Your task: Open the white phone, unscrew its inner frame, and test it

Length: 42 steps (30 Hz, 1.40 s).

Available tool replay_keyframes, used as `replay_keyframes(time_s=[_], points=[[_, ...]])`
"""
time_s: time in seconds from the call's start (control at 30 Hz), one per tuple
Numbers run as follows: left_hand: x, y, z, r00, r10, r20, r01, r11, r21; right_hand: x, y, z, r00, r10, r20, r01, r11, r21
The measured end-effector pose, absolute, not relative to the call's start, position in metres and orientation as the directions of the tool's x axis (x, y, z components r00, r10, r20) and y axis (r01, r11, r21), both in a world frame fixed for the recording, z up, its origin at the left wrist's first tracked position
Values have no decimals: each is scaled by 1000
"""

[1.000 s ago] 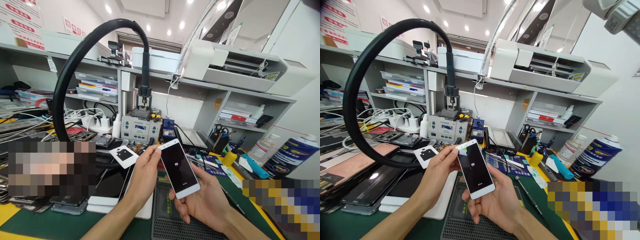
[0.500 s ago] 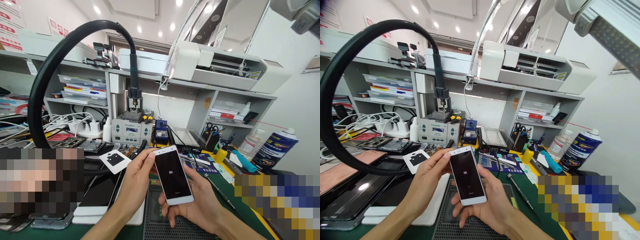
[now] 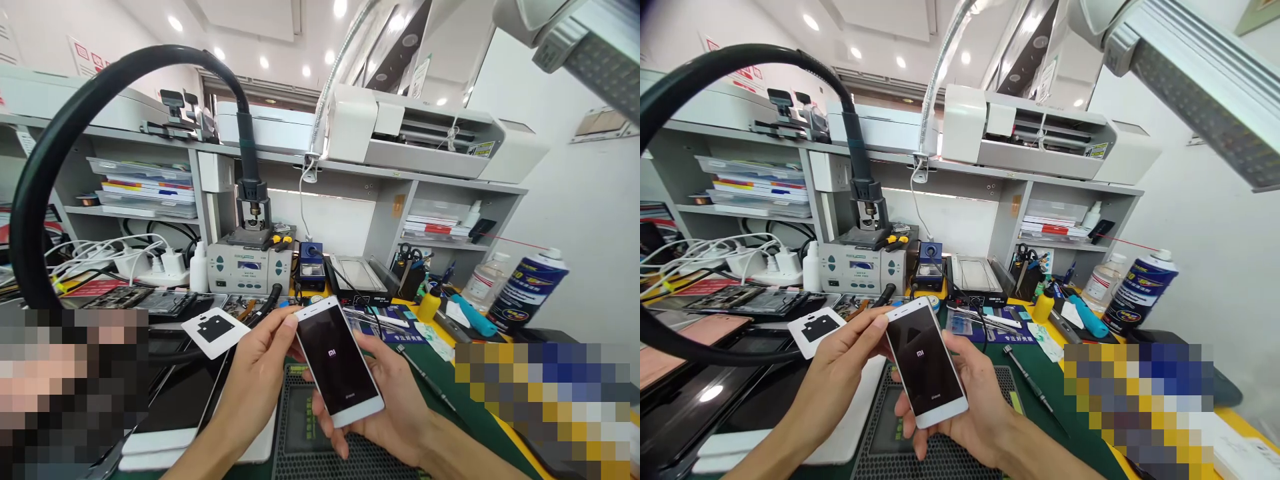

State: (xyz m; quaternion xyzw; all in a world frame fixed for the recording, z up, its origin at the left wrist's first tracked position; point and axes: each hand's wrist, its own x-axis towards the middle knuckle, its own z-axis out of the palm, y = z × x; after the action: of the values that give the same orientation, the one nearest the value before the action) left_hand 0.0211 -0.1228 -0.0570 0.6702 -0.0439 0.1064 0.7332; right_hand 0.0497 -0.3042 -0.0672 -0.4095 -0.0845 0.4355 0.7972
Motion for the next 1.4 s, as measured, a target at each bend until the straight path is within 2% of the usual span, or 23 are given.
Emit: replay_keyframes(time_s=[0.63,0.87,1.0,1.13,1.3,1.4], points=[[20,-123,-55,970,117,214,-221,46,974,49,-303,-68,573,807,-144,-613,305,-729],[20,-124,-54,972,114,207,-215,62,975,47,-303,-67,599,788,-146,-577,298,-760],[23,-124,-55,973,115,199,-205,48,978,42,-302,-72,736,675,-45,-328,298,-896],[22,-122,-57,984,72,163,-167,55,984,38,-304,-74,782,622,35,-71,144,-987],[14,-123,-62,970,-35,240,-236,94,967,37,-307,-68,844,523,117,187,-81,-979],[10,-125,-67,952,-120,280,-280,21,960,37,-308,-65,875,444,196,305,-191,-933]])
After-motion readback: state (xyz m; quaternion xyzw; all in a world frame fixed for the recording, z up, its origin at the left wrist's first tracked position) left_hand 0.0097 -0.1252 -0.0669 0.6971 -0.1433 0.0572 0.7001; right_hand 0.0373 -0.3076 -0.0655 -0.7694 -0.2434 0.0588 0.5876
